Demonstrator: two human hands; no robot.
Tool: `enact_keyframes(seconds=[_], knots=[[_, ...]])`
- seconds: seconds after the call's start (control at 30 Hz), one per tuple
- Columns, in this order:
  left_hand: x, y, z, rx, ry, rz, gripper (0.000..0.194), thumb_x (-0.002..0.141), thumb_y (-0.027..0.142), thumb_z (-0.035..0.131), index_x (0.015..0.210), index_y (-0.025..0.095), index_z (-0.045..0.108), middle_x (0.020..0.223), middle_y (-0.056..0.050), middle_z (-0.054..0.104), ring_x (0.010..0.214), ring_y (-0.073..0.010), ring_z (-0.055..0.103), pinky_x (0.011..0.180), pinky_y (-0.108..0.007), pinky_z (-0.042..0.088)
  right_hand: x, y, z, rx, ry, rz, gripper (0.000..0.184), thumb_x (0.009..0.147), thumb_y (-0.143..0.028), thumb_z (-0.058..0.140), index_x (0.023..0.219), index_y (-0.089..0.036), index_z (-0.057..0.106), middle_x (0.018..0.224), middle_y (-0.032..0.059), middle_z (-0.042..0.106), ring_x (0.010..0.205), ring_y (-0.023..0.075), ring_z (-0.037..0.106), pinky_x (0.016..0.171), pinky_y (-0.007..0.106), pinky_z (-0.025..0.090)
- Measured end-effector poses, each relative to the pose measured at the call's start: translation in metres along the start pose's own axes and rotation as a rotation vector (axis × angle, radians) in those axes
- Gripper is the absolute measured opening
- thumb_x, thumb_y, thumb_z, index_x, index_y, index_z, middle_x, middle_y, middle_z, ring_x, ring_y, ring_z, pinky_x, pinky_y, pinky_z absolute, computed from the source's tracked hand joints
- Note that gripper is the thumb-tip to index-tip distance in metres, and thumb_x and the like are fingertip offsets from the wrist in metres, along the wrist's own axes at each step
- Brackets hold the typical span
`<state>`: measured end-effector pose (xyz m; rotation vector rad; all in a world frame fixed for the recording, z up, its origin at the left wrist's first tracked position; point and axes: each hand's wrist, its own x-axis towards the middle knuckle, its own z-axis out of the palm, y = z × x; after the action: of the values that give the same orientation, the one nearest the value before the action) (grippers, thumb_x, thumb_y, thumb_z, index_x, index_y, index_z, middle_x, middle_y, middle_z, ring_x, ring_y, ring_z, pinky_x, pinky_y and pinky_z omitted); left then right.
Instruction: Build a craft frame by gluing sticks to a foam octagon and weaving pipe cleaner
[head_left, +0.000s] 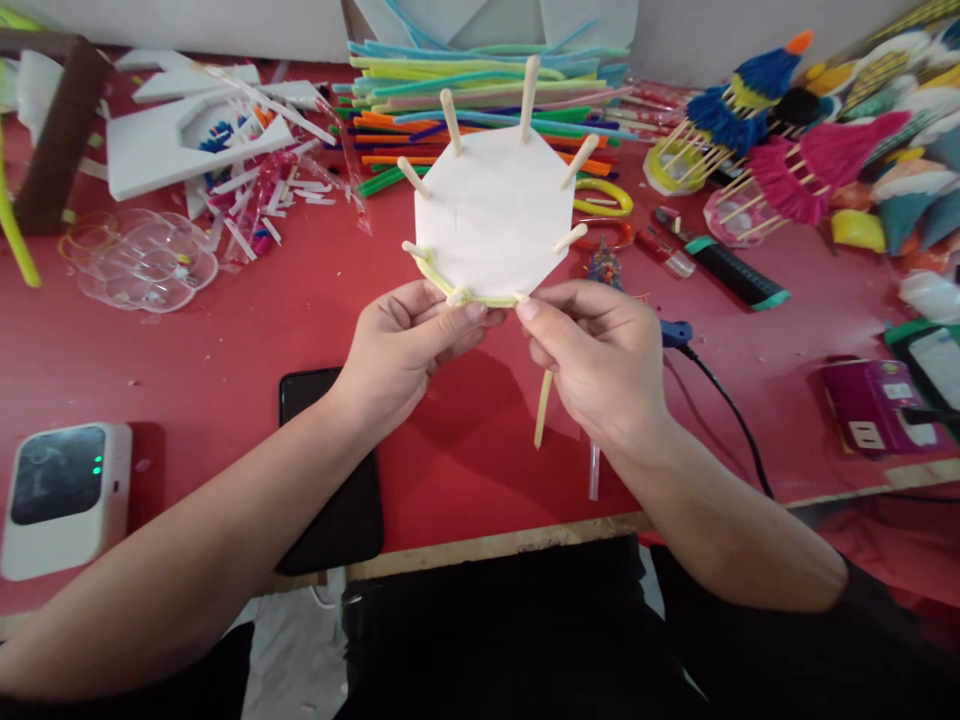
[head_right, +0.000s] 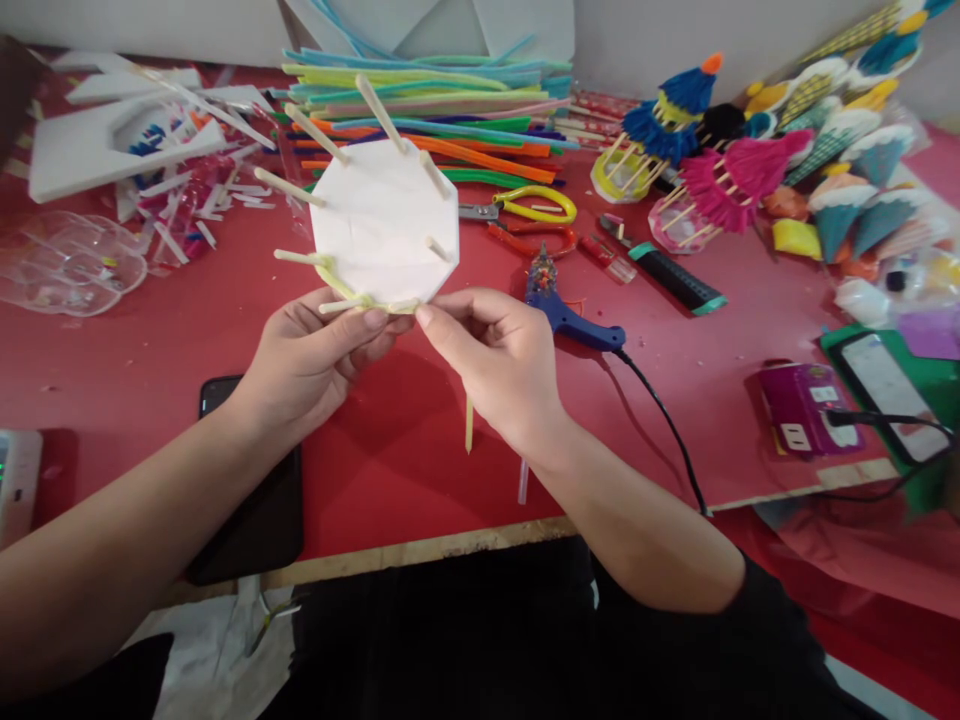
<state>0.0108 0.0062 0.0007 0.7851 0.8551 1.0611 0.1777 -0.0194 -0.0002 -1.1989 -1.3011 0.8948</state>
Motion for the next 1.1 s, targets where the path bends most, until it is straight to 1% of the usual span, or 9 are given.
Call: enact_keyframes(seconds=[0.1, 0.23, 0.43, 0.6, 0.67, 0.8, 0.87, 1.0, 1.1], knots=[[0.0005, -0.0008, -0.0003, -0.003, 0.005, 0.001, 0.024, 0.067, 0.026, 0.091, 0.084, 0.017, 0.076, 0.087, -0.005, 0.080, 0.093, -0.0191, 0.077, 0.081, -0.023, 0.061, 0.0003, -0.0024, 0.0004, 0.044, 0.001, 0.051, 0.007, 0.087, -0.029, 0.074, 0.082, -0.025, 0.075, 0.066, -0.0046, 0.065, 0.060, 0.0103, 0.059, 0.059, 0.027, 0.049], [0.0010, -0.0008, -0.0004, -0.021, 0.001, -0.002, 0.023, 0.067, 0.024, 0.090, 0.084, 0.017, 0.077, 0.088, -0.004, 0.080, 0.092, -0.0180, 0.077, 0.081, -0.022, 0.061, 0.0007, -0.0051, 0.0010, 0.069, 0.002, 0.070, 0.005, 0.086, -0.027, 0.074, 0.082, -0.025, 0.076, 0.066, -0.0044, 0.066, 0.061, 0.0107, 0.059, 0.061, 0.027, 0.050], [0.0011, -0.0003, -0.0007, -0.040, -0.027, 0.001, 0.022, 0.068, 0.023, 0.090, 0.085, 0.017, 0.077, 0.086, -0.003, 0.080, 0.090, -0.0162, 0.077, 0.080, -0.020, 0.061, 0.0004, -0.0044, 0.0012, 0.069, 0.010, 0.063, 0.005, 0.085, -0.026, 0.075, 0.081, -0.025, 0.076, 0.061, -0.0061, 0.061, 0.055, 0.0084, 0.052, 0.058, 0.025, 0.047], [-0.0005, -0.0009, 0.0003, -0.059, -0.005, 0.021, 0.027, 0.066, 0.021, 0.093, 0.087, 0.020, 0.076, 0.089, 0.000, 0.080, 0.087, -0.0132, 0.076, 0.077, -0.019, 0.060, 0.0007, -0.0033, 0.0026, 0.052, 0.033, 0.045, 0.007, 0.084, -0.026, 0.076, 0.078, -0.023, 0.075, 0.058, -0.0069, 0.058, 0.052, 0.0067, 0.047, 0.054, 0.023, 0.043], [-0.0014, -0.0013, 0.0010, -0.056, -0.004, 0.016, 0.031, 0.064, 0.022, 0.094, 0.090, 0.020, 0.076, 0.089, 0.000, 0.080, 0.088, -0.0138, 0.076, 0.077, -0.019, 0.060, 0.0008, -0.0041, 0.0036, 0.044, 0.026, 0.037, 0.008, 0.085, -0.025, 0.076, 0.077, -0.023, 0.074, 0.058, -0.0069, 0.057, 0.051, 0.0065, 0.046, 0.052, 0.023, 0.042], [-0.0021, -0.0017, 0.0018, -0.031, -0.010, 0.013, 0.034, 0.065, 0.025, 0.094, 0.093, 0.017, 0.077, 0.092, -0.004, 0.080, 0.091, -0.0164, 0.076, 0.079, -0.021, 0.060, 0.0002, -0.0065, 0.0054, 0.042, 0.017, 0.040, 0.009, 0.085, -0.027, 0.076, 0.078, -0.023, 0.073, 0.057, -0.0067, 0.057, 0.052, 0.0072, 0.048, 0.054, 0.024, 0.044], [-0.0019, -0.0015, 0.0018, -0.021, -0.017, 0.018, 0.034, 0.065, 0.025, 0.094, 0.093, 0.017, 0.078, 0.089, -0.003, 0.080, 0.089, -0.0156, 0.076, 0.078, -0.020, 0.060, -0.0001, -0.0075, 0.0062, 0.039, 0.022, 0.052, 0.011, 0.085, -0.029, 0.076, 0.077, -0.023, 0.072, 0.058, -0.0064, 0.057, 0.052, 0.0071, 0.048, 0.053, 0.023, 0.044], [-0.0016, -0.0010, 0.0017, -0.011, -0.023, 0.005, 0.029, 0.064, 0.028, 0.095, 0.085, 0.018, 0.077, 0.080, 0.000, 0.078, 0.085, -0.0143, 0.076, 0.075, -0.019, 0.060, -0.0003, -0.0084, 0.0075, 0.023, 0.022, 0.085, 0.015, 0.084, -0.032, 0.077, 0.074, -0.022, 0.070, 0.057, -0.0063, 0.056, 0.050, 0.0069, 0.045, 0.049, 0.023, 0.040], [-0.0020, -0.0009, 0.0013, -0.004, -0.013, 0.009, 0.030, 0.064, 0.028, 0.094, 0.087, 0.020, 0.077, 0.087, 0.000, 0.079, 0.087, -0.0142, 0.075, 0.073, -0.019, 0.060, -0.0004, -0.0078, 0.0078, 0.031, 0.006, 0.091, 0.014, 0.084, -0.030, 0.076, 0.074, -0.022, 0.071, 0.055, -0.0067, 0.055, 0.050, 0.0065, 0.044, 0.047, 0.022, 0.037]])
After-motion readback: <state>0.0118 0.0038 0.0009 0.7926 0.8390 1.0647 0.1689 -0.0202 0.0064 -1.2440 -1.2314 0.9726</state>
